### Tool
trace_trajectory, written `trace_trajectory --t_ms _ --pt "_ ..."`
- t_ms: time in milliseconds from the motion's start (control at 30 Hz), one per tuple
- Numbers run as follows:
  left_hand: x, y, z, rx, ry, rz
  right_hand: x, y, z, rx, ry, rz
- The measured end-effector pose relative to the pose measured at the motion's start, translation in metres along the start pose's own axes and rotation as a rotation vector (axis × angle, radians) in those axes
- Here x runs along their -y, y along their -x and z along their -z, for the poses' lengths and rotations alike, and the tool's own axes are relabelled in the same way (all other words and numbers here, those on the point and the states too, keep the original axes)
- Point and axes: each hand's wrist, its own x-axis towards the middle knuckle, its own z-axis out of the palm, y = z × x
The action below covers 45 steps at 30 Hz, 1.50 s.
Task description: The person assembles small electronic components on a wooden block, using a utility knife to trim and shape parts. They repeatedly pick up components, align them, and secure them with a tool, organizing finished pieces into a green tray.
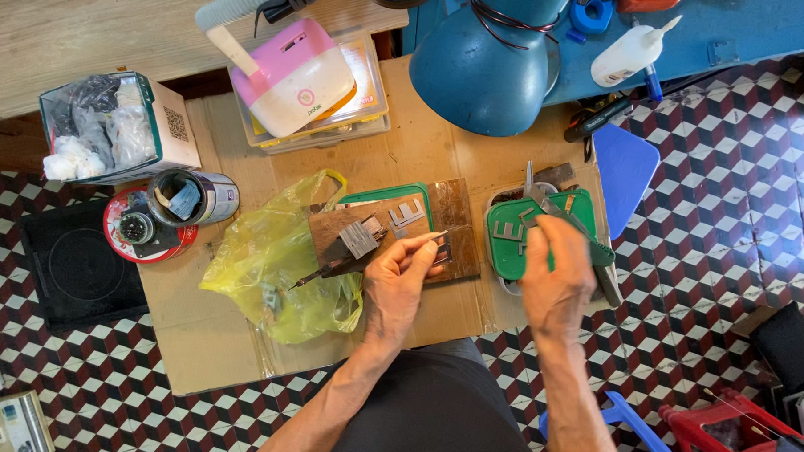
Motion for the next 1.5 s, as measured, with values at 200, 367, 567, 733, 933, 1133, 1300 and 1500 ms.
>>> trace_trajectory --t_ms 200,367,567,733,933,1133,1300,1500 --pt "0.01 -0.013 0.011 0.121 0.443 0.28 -0.088 -0.025 0.002 0.122 0.443 0.055" --pt "0.013 -0.022 0.013 0.121 0.633 0.436 -0.112 -0.025 -0.003 0.248 0.463 0.076" --pt "0.019 -0.039 0.012 0.093 0.816 0.581 -0.073 -0.026 0.029 0.265 0.038 -0.23" --pt "0.018 -0.045 0.01 0.093 0.79 0.582 -0.016 -0.002 0.046 0.351 -0.54 -0.344" --pt "0.012 -0.032 0.003 -0.006 0.317 0.166 0.047 0.021 0.021 0.622 -0.56 -0.487" --pt "0.011 -0.022 0.005 0.009 0.289 0.16 0.068 0.024 0.008 0.701 -0.295 -0.255" --pt "0.019 -0.016 0.004 0.006 0.363 0.179 0.066 0.026 -0.002 0.805 -0.364 -0.377" --pt "0.024 -0.016 0.008 0.01 0.355 0.197 0.069 0.026 0.002 0.834 -0.333 -0.421"
